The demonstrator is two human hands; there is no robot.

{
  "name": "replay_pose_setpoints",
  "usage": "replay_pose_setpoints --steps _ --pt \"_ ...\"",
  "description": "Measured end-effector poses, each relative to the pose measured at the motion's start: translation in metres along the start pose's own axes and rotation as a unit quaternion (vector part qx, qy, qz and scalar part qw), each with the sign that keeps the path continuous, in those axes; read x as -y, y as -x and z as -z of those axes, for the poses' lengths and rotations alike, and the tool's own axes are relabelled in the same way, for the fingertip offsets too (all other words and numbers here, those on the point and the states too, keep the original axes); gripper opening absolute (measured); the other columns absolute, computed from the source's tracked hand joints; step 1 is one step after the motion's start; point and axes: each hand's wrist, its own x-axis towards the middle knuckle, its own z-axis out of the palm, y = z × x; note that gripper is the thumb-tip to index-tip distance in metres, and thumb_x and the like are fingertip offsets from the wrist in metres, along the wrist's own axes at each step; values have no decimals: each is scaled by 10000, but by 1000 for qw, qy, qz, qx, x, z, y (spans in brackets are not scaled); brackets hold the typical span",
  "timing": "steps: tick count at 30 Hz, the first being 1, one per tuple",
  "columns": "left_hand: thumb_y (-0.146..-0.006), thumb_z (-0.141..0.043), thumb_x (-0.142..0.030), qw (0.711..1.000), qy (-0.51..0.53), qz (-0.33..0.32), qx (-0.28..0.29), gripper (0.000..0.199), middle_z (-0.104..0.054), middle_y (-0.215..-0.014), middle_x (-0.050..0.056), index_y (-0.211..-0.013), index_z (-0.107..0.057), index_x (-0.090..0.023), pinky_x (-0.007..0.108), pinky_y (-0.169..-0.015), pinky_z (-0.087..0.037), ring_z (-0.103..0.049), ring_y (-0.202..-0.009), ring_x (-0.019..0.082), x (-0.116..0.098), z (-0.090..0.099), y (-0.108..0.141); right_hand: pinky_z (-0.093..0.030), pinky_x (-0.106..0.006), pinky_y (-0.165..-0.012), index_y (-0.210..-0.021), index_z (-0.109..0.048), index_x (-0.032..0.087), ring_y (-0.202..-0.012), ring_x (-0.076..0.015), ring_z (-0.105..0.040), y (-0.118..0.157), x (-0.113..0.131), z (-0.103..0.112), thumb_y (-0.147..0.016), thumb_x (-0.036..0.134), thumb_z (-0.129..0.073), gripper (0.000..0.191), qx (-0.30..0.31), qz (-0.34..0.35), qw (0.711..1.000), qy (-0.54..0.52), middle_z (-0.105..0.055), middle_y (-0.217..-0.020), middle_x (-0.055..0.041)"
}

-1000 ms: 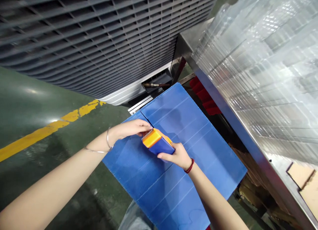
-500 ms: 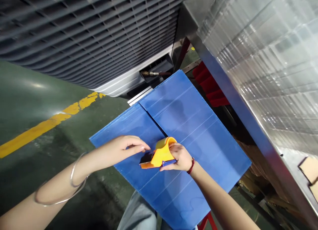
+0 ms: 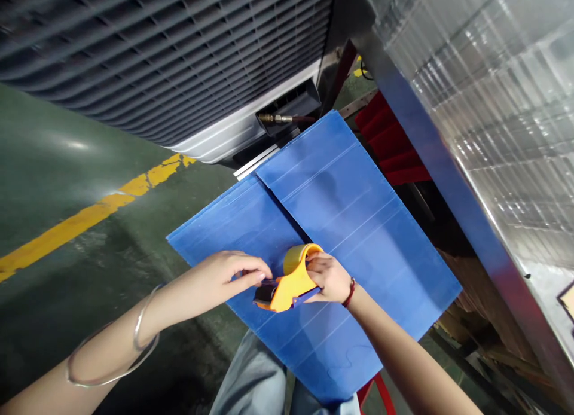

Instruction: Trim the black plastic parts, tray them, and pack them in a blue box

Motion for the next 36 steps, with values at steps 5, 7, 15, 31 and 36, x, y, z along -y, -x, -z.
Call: replay_pose_setpoints --steps 5,7,15,31,36 --pt "-976 -445 -315 997 -73 16 10 263 -740 -894 1 -912 -687 -232 281 -721 -422 -662 -815 177 -2 -5 6 -509 -346 -811 -798 -648 185 -677 -187 -614 3 -2 -2 -1038 609 -266 619 20 14 1000 19 -668 -680 -65" --pt "-987 -439 -314 994 -106 38 7 258 -735 -915 4 -946 -682 -239 291 -732 -430 -666 -835 186 -4 -7 8 -505 -341 -821 -786 -642 183 -684 -184 -614 3 -2 -2 -1043 601 -257 624 25 16 999 26 -665 -681 -63" --pt "-1006 -407 -306 979 -189 51 -66 301 -668 -1176 64 -1007 -695 -217 340 -827 -475 -666 -952 216 -5 -13 7 -500 -346 -835 -807 -651 184 -747 -192 -621 3 0 0 -1056 562 -242 610 46 23 998 42 -672 -722 -70" --pt "-961 -449 -216 998 -52 32 27 232 -627 -823 2 -749 -540 -194 275 -745 -410 -589 -810 158 3 -22 -8 -490 -342 -861 -817 -630 179 -723 -187 -620 7 -1 -4 -1061 551 -233 596 45 29 997 62 -654 -708 -57" --pt "-942 -477 -249 996 -47 57 52 216 -635 -796 -3 -741 -536 -195 260 -685 -382 -581 -770 156 5 -23 -6 -488 -350 -851 -801 -630 177 -728 -190 -616 7 -2 -4 -1059 559 -215 621 51 32 996 66 -648 -711 -67"
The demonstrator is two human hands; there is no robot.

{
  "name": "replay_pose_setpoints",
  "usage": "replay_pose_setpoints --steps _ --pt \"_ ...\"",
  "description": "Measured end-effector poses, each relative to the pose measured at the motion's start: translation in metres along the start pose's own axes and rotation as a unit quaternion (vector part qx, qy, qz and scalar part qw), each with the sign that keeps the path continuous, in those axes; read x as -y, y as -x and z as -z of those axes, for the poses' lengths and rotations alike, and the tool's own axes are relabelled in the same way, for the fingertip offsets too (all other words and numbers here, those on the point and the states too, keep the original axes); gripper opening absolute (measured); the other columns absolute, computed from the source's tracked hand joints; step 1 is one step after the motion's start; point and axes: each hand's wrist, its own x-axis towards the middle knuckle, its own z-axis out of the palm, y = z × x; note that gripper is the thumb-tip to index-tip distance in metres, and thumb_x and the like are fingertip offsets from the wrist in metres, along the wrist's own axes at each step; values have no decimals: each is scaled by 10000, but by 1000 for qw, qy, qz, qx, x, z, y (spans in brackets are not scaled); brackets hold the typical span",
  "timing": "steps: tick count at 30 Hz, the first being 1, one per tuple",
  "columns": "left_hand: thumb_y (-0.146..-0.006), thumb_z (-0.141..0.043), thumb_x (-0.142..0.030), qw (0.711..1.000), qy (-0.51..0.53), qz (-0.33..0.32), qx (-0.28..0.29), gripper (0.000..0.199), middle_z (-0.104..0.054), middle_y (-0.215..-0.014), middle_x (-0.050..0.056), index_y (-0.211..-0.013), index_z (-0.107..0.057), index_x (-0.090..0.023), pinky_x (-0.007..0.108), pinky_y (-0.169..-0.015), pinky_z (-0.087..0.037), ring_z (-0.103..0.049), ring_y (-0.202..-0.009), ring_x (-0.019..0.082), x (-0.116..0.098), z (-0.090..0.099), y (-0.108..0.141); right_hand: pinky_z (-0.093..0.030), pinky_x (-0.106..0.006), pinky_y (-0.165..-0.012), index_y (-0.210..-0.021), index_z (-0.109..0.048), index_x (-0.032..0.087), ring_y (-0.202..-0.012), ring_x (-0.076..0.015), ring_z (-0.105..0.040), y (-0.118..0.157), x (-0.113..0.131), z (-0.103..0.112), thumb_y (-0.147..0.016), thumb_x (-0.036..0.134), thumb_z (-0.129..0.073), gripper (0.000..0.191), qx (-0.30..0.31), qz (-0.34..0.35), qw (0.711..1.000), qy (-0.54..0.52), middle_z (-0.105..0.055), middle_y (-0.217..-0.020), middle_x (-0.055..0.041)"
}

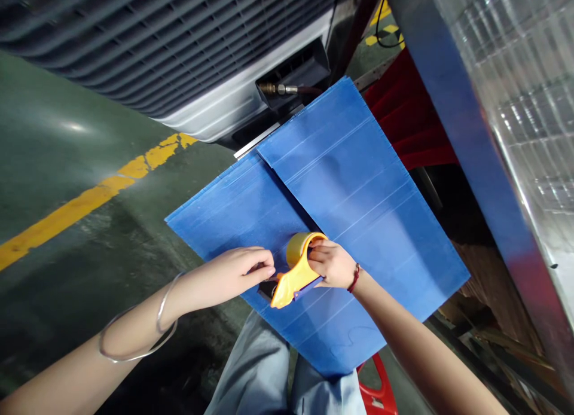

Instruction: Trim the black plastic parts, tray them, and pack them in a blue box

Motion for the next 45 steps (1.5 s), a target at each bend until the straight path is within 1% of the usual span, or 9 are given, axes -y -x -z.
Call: replay_pose_setpoints --steps 7,11,16,24,30,33,36,41,45 --pt "-961 -397 -317 999 -7 40 34 308 -622 -707 -3 -703 -526 -210 270 -621 -328 -549 -689 159 2 0 -2 -484 -347 -839 -775 -618 185 -708 -186 -604 0 0 -1 -1062 553 -176 643 -1 3 1000 4 -636 -677 -60" --pt "-959 -392 -335 996 -18 55 60 316 -634 -707 4 -703 -527 -209 272 -620 -326 -555 -692 162 1 -1 -9 -483 -339 -847 -781 -616 184 -710 -182 -604 -1 1 -1 -1070 531 -172 633 -4 7 1000 8 -647 -680 -55" --pt "-926 -439 -362 995 -2 68 72 279 -667 -757 4 -747 -584 -205 271 -613 -324 -564 -707 161 3 -1 -12 -469 -334 -856 -789 -614 177 -718 -179 -606 -2 0 -2 -1072 526 -164 636 -5 12 1000 11 -651 -700 -60" --pt "-892 -486 -362 990 31 86 106 214 -654 -748 -8 -783 -577 -201 260 -626 -352 -547 -696 155 -2 3 -7 -474 -344 -837 -796 -619 187 -727 -186 -602 0 -1 -3 -1067 535 -146 646 3 13 1000 15 -651 -708 -63" --pt "-877 -501 -374 987 76 100 105 199 -629 -763 -8 -801 -557 -198 261 -637 -361 -542 -724 159 2 -1 -7 -475 -338 -840 -782 -610 187 -715 -181 -598 1 -2 -4 -1071 521 -138 646 -4 14 1000 17 -646 -702 -58" --pt "-880 -501 -374 986 111 88 88 195 -609 -758 -17 -797 -533 -200 261 -634 -365 -536 -723 153 3 -2 -5 -470 -340 -844 -788 -613 185 -722 -179 -599 1 -1 -5 -1072 519 -152 636 -7 14 1000 15 -639 -709 -60" --pt "-898 -486 -380 987 138 50 62 201 -565 -738 -37 -795 -492 -207 255 -617 -355 -500 -689 134 2 -3 0 -470 -343 -850 -800 -619 183 -731 -182 -600 2 -1 -6 -1072 516 -161 628 -9 10 1000 13 -637 -717 -63" --pt "-926 -456 -329 990 135 -9 26 175 -478 -693 -55 -796 -459 -213 251 -609 -343 -431 -647 117 -3 -7 6 -475 -342 -851 -800 -624 181 -741 -185 -600 3 -2 -9 -1072 511 -177 619 -9 5 1000 16 -641 -721 -61" --pt "-950 -432 -318 985 167 -50 -6 153 -458 -737 -51 -843 -470 -215 242 -626 -372 -418 -665 111 -10 3 12 -481 -341 -855 -829 -647 180 -780 -188 -607 6 -5 -12 -1070 517 -181 624 9 8 1000 18 -659 -752 -67"
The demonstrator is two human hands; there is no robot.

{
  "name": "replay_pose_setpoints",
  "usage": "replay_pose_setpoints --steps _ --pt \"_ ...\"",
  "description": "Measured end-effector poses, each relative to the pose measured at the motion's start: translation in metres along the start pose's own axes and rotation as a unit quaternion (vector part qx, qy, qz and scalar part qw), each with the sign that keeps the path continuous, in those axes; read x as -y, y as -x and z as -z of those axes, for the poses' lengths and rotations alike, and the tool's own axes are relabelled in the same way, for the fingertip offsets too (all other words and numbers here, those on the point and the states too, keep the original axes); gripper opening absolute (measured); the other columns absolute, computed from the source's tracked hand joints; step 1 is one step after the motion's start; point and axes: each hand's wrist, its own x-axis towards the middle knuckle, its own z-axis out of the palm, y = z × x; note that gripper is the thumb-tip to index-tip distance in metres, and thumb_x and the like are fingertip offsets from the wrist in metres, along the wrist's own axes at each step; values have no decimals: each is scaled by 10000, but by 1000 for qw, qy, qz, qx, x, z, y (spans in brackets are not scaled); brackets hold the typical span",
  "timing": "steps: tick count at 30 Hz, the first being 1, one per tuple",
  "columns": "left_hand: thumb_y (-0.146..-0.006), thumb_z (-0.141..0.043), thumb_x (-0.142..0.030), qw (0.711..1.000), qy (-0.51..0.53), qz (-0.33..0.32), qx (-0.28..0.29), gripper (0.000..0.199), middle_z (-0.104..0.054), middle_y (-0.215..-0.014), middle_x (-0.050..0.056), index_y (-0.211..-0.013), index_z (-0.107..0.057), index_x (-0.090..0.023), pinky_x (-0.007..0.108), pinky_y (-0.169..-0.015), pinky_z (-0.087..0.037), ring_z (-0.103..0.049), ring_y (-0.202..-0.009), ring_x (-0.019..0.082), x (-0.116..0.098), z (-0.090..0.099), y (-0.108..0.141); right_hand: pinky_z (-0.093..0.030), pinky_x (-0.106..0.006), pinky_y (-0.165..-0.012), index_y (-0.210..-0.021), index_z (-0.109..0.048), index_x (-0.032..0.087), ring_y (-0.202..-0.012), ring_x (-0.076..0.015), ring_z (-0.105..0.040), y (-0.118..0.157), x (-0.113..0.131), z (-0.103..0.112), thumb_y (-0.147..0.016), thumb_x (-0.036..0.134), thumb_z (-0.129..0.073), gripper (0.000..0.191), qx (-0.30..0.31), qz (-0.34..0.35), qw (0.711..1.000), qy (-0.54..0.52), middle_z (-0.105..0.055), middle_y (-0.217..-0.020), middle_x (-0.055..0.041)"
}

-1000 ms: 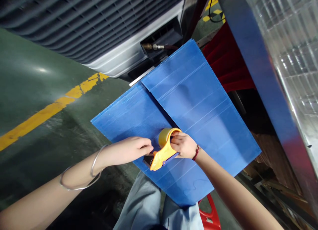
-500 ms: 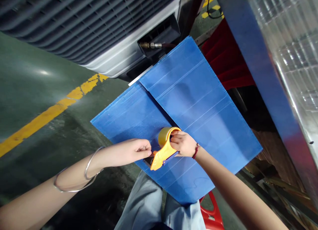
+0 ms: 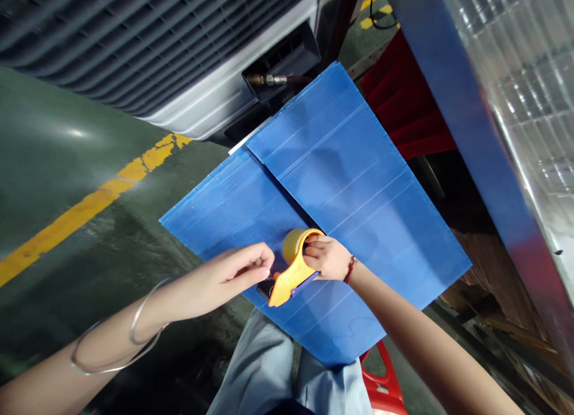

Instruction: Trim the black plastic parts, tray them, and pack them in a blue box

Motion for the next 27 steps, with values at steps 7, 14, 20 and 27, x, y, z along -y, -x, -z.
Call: replay_pose_setpoints --steps 7,14,20,27 --pt "-961 -493 -348 996 -19 -13 -84 163 -536 -783 -47 -886 -548 -215 237 -661 -409 -487 -701 107 5 18 4 -485 -362 -840 -865 -664 174 -796 -203 -614 3 0 -1 -1063 536 -156 654 15 -1 1000 7 -677 -778 -83" --pt "-975 -482 -356 988 -111 11 -102 205 -674 -1018 13 -1006 -631 -218 289 -748 -483 -605 -840 152 25 1 -2 -482 -355 -838 -835 -651 178 -766 -198 -611 3 0 0 -1066 523 -171 635 13 -2 1000 6 -657 -745 -76" --pt "-954 -386 -72 952 -247 -165 -74 387 -630 -1317 37 -1203 -618 -255 364 -1028 -452 -568 -1208 180 34 3 -4 -478 -355 -858 -849 -654 174 -771 -196 -615 2 0 0 -1067 521 -207 606 2 -5 1000 -7 -665 -766 -77" --pt "-996 -510 -225 912 -324 -236 -90 205 -746 -1123 1 -996 -714 -246 370 -1009 -445 -591 -1186 197 48 4 -6 -486 -363 -829 -838 -664 173 -780 -208 -617 -2 0 3 -1049 577 -251 616 -23 -20 999 -34 -641 -713 -71"
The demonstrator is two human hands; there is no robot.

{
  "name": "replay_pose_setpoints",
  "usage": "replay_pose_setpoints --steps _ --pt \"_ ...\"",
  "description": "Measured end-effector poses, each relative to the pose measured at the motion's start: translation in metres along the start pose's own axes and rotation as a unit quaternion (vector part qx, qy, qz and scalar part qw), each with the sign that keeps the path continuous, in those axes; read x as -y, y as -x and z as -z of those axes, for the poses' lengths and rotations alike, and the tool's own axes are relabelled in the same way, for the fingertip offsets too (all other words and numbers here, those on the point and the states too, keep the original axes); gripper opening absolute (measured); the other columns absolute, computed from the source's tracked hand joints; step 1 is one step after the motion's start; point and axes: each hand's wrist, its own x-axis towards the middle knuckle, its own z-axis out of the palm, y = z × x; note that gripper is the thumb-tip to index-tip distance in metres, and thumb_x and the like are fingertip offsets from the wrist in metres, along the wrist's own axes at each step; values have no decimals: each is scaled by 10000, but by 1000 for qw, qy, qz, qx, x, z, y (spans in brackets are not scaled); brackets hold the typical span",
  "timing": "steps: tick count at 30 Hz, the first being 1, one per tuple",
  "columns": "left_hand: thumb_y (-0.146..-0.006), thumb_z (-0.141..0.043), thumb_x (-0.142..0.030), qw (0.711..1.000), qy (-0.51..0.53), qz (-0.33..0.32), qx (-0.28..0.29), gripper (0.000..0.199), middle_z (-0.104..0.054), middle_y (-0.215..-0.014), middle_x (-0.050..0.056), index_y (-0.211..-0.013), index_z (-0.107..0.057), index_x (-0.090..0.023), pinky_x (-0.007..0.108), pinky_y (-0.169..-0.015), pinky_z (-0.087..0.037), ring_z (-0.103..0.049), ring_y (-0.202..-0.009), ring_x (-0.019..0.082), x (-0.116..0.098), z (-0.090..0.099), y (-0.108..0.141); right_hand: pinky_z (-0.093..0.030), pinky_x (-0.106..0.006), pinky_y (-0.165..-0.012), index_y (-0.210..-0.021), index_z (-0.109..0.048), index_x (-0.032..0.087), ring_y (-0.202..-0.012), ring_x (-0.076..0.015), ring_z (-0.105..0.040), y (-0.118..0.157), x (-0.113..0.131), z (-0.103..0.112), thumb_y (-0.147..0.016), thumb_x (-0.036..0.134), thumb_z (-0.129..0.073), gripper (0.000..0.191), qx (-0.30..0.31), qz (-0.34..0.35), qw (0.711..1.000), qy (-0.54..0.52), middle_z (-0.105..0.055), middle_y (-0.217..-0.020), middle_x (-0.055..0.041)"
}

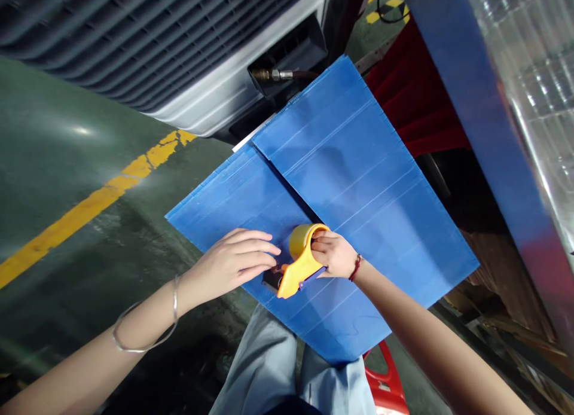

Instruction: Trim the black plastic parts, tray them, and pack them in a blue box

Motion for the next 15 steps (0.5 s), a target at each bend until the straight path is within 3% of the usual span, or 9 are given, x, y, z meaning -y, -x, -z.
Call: replay_pose_setpoints --steps 8,15 --pt "-1031 -444 -293 1000 -7 5 -24 315 -696 -827 25 -874 -700 -196 311 -822 -471 -609 -830 154 -4 0 -5 -485 -366 -805 -861 -678 176 -730 -210 -615 -3 2 2 -1027 602 -349 564 -27 -19 999 -42 -646 -675 -63" --pt "-1020 -448 -231 990 -7 20 -136 274 -714 -814 3 -845 -656 -200 269 -807 -497 -630 -804 139 -4 23 -8 -466 -320 -640 -751 -652 179 -599 -179 -565 -19 12 14 -900 677 -589 523 -64 -102 990 -74 -607 -596 -32"
